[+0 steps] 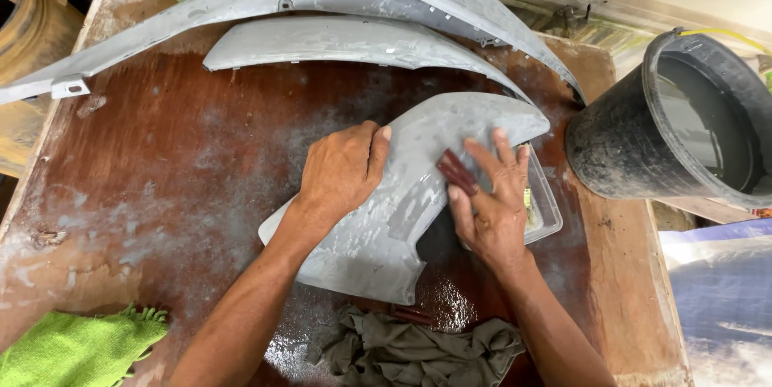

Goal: The person sands a grey plastic car part, likely a fender, using a red sanding block. They work on the surface and edges, occasionally dipping the block into a container of water. The person flips the part over to sand the other side and continues the process.

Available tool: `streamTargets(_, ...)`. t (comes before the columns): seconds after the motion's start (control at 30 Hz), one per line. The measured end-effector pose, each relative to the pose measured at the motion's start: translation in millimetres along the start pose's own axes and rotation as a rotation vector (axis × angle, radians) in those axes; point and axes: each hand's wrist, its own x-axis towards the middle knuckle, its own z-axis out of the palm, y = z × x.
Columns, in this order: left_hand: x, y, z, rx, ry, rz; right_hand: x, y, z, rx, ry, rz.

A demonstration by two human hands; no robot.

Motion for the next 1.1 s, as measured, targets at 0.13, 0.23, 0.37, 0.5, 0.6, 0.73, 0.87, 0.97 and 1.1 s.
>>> streamTargets(0.13,-1.2,2.4,0.9,0.004,0.01,0.004,-13.0,-34.3,6.9,0.013,-0.022,-0.012)
streamTargets(0.23,-0.6,2.5,2.8,0.058,0.099,0.063,-29.9,-48.5,13.8,0.118,-0.244,-0.167)
streamTargets(0.37,-3.3,2.0,-2.1,-0.008,-0.001,-0.001,-16.0,-8.4,22.3,0.101,-0.048,-0.086)
streamTargets(0.5,-2.7,2.2,-3.2,-0.022,0.001,-0.003,1.1,-8.7,10.8,0.029,0.052,0.06)
streamTargets(0.6,-2.4,1.0,-3.1,-0.027,-0.021,-0.024,-19.4,-32.3,23.3,0.017,-0.033,-0.078)
streamTargets(0.73,-1.9,0.7,-3.4,-0.024,-0.011,-0.007,-24.6,-49.2,17.6,0.133,-0.108,-0.11)
streamTargets(0.87,-2.5,3.0,-4.7,-0.028,-0.015,-0.014,-4.6,2.8,17.4,0.032,-0.015,-0.03)
streamTargets(0.97,-2.5,4.8,-6.7,-0.034,-0.013,-0.019,5.4,4.7,11.4,-0.002,0.06,0.044)
streamTargets(1.1,-2.2,2.0,-4.3,-0.017,-0.034,-0.029,-22.5,-37.0,18.0,0.105,0.004,-0.09)
